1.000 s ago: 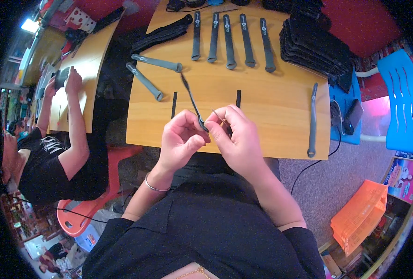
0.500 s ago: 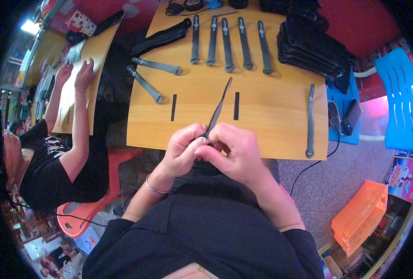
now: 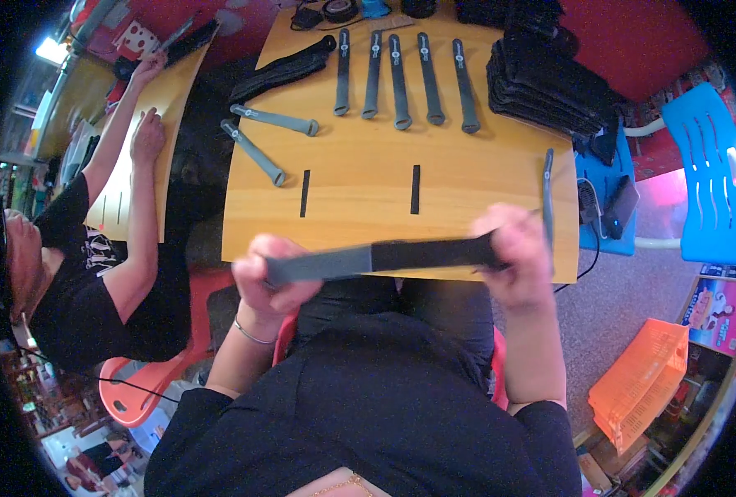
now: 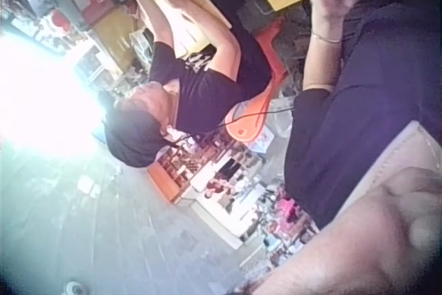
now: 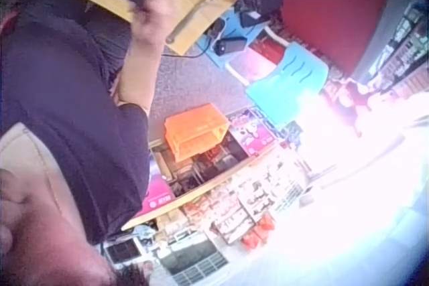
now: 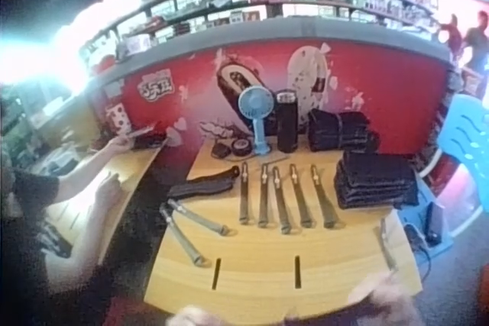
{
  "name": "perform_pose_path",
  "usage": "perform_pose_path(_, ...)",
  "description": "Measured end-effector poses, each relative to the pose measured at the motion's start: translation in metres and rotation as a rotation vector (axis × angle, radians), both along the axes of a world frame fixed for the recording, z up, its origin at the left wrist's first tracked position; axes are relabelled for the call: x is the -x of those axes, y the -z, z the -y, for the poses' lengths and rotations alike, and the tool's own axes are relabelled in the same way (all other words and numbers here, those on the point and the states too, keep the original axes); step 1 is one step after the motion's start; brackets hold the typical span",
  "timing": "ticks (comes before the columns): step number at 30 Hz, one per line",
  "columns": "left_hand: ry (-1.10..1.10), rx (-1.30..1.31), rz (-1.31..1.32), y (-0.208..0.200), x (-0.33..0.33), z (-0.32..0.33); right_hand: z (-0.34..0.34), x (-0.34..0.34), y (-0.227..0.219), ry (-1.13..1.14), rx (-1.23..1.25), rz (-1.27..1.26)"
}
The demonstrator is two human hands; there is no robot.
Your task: The recorder is assembling textile straps by manually inserting thin internal strips into wider strap sleeves on a workbench.
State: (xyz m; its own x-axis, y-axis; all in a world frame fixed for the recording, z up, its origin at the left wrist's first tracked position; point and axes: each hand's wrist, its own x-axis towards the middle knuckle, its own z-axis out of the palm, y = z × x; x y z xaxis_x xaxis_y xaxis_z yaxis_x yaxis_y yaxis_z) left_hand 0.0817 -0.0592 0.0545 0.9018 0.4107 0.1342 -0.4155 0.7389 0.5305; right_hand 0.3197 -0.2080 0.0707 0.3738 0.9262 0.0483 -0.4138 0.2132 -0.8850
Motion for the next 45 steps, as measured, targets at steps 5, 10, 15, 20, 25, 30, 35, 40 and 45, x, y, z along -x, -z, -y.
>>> perform_pose_path(5,-0.138,0.315,0.152,0.001,0.004,-0.009,0.035,-0.064,0.011,0.199,-0.085,-0.318)
perform_pose_path(10,-0.285,0.321,0.173,-0.005,0.011,-0.021,0.103,-0.131,0.022,0.258,-0.272,-0.43)
perform_pose_path(15,-0.429,0.411,0.313,-0.006,0.038,-0.05,0.215,-0.185,-0.015,0.513,-0.394,-0.037)
perform_pose_path(20,-0.373,0.269,0.282,-0.012,0.035,-0.044,0.209,-0.17,-0.055,0.495,-0.235,0.324)
perform_pose_path(25,-0.41,0.155,0.326,-0.032,0.042,-0.04,0.177,-0.172,-0.074,0.396,-0.16,0.475)
perform_pose_path(30,-0.423,0.074,0.386,-0.047,0.058,-0.037,0.106,-0.146,-0.078,0.355,-0.001,0.861)
perform_pose_path(35,-0.46,0.073,0.395,-0.047,0.066,-0.037,0.053,-0.119,-0.07,0.27,0.123,1.142)
perform_pose_path(40,-0.439,0.096,0.375,-0.04,0.064,-0.039,0.038,-0.089,-0.054,0.253,0.233,1.38)
perform_pose_path(45,-0.484,0.129,0.339,-0.035,0.063,-0.039,0.044,-0.061,-0.007,0.08,0.329,1.552)
